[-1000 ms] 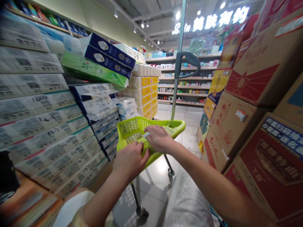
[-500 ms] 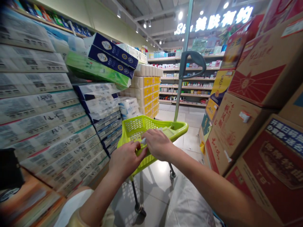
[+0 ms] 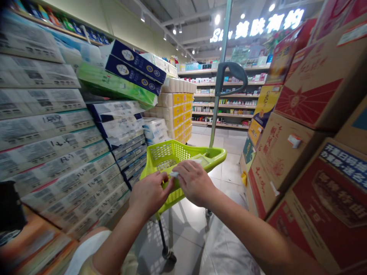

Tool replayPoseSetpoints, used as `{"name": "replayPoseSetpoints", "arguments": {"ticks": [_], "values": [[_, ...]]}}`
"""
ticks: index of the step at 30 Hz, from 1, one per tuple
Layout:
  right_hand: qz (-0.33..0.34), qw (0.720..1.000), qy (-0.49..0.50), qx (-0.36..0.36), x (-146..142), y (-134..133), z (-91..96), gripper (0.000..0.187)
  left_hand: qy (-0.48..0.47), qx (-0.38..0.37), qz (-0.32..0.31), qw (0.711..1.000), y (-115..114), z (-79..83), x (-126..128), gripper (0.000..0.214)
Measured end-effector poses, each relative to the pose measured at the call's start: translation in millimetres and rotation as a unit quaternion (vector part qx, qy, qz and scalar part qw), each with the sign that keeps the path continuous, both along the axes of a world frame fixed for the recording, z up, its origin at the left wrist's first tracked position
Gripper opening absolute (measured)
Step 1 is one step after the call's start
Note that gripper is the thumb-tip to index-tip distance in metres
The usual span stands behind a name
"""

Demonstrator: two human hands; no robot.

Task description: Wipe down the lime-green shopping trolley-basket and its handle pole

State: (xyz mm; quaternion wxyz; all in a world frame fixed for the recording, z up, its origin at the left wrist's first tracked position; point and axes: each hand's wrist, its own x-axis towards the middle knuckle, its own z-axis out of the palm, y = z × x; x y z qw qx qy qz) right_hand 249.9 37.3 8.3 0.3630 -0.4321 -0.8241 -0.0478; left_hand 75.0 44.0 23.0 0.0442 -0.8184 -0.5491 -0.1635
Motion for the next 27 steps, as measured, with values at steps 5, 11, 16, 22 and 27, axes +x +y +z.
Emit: {"name": "replayPoseSetpoints", "arguments": {"ticks": [5,11,16,22,27], "values": [[-0.063,0.997,0.036,0.035,27.4,9.9,-11.8,0.020,0.014,-0.002,-0.002,1.000,0.2,1.2,-2.4,0.040],[-0.094,0.992,0.051,0.062,13.9,-1.4,-17.0,0.020,0.022,0.012,-0.006,1.000,0.5,-0.6,2.3,0.038],[-0.010,1.000,-0.009,0.028,-0.1,-0.9,-4.9,0.018,0.023,0.012,-0.012,1.000,-0.1,-1.0,1.6,0.038],[-0.170,0.982,-0.007,-0.083,23.2,30.4,15.6,0.021,0.024,0.006,-0.006,1.000,-0.4,-0.5,3.0,0.037],[-0.085,0.978,-0.092,-0.169,-7.6,33.0,33.6,0.024,0.025,0.013,-0.007,1.000,0.5,-2.4,2.0,0.038]]}}
